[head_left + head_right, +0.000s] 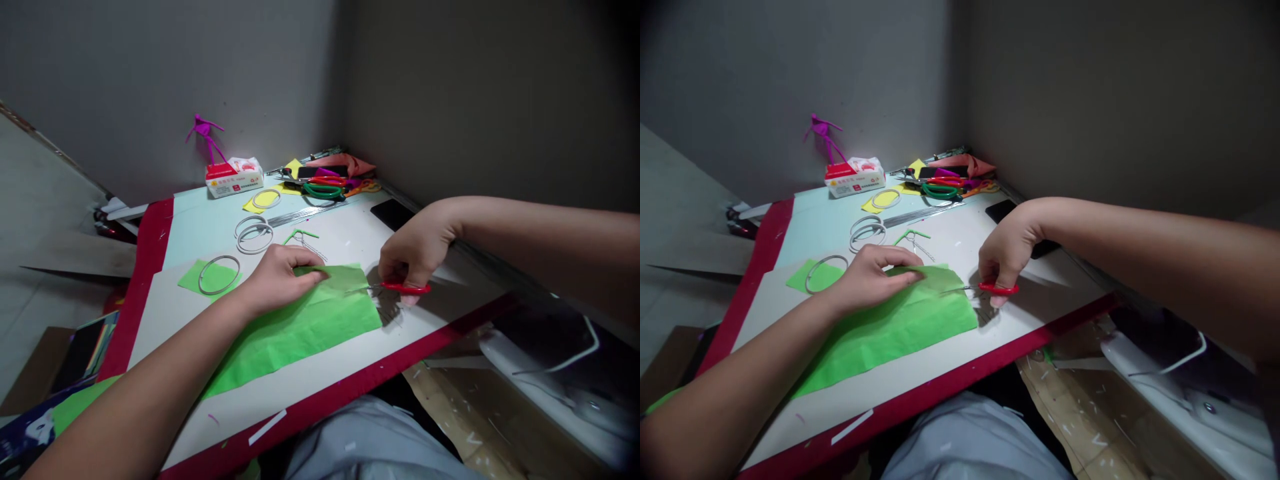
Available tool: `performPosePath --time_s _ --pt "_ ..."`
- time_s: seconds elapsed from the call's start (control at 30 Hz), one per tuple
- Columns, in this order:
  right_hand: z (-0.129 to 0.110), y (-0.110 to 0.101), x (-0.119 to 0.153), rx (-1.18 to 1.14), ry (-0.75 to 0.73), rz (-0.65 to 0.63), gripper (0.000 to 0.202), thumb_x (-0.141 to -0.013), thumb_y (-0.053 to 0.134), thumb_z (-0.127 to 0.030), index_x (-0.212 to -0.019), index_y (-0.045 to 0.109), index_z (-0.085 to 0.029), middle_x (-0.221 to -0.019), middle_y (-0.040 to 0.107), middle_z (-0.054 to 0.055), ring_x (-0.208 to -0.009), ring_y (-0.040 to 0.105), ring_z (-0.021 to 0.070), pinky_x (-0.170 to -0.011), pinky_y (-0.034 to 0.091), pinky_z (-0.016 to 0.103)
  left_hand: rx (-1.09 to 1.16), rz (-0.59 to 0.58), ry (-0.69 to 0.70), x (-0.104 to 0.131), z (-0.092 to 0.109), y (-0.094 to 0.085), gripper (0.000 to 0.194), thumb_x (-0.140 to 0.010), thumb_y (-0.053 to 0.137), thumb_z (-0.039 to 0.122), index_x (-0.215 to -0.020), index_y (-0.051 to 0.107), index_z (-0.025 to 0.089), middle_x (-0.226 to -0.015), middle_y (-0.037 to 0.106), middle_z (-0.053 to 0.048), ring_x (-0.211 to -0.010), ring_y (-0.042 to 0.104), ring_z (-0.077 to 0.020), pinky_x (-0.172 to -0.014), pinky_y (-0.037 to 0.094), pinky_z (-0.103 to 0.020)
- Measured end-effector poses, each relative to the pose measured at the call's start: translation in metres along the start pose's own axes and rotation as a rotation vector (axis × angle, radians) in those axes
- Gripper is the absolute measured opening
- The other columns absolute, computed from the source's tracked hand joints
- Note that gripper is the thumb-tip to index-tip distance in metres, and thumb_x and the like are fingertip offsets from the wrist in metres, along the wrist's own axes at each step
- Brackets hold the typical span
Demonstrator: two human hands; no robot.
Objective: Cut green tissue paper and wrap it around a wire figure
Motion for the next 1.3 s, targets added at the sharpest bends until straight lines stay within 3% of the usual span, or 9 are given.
performPosePath --time_s 0.6,0.93,1.3 --pt "0.0 0.002 0.0 0.013 0.015 0.029 0.058 -0.067 0.062 -0.072 -0.073 0.065 -0.014 -0.061 0.051 -0.001 -0.064 0.044 0.014 -0.06 0.035 0.028 -0.003 -0.006 0.003 0.0 -0.001 -0.001 0.009 -0.073 0.065 0.011 -0.075 0.073 0.016 -0.079 0.075 -0.004 -0.074 0.068 -0.016 -0.072 0.053 -0.026" --pt "0.007 0.001 0.0 -0.003 0.05 0.055 0.045 -0.069 0.068 -0.06 -0.073 0.068 -0.015 -0.061 0.053 -0.001 -0.064 0.045 0.0144 -0.06 0.035 0.028 0.0 -0.011 -0.012 -0.001 -0.001 0.0 0.008 -0.073 0.066 0.013 -0.073 0.073 0.016 -0.078 0.075 -0.004 -0.073 0.068 -0.0164 -0.07 0.053 -0.027" --pt "-0.002 0.0 -0.005 0.044 0.04 0.019 0.058 -0.065 0.064 -0.072 -0.075 0.065 -0.015 -0.066 0.059 0.001 -0.068 0.052 0.0174 -0.063 0.039 0.03 0.014 -0.019 -0.015 -0.002 0.001 0.0 0.014 -0.071 0.062 0.006 -0.072 0.073 0.015 -0.078 0.074 -0.004 -0.075 0.068 -0.0165 -0.072 0.053 -0.027"
Point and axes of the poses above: each hand's wrist, its own x-axis away from the middle knuckle, its own y-axis out of the palm, z = x × y, the point moved 7 cm from there along -x, towards the middle knuckle
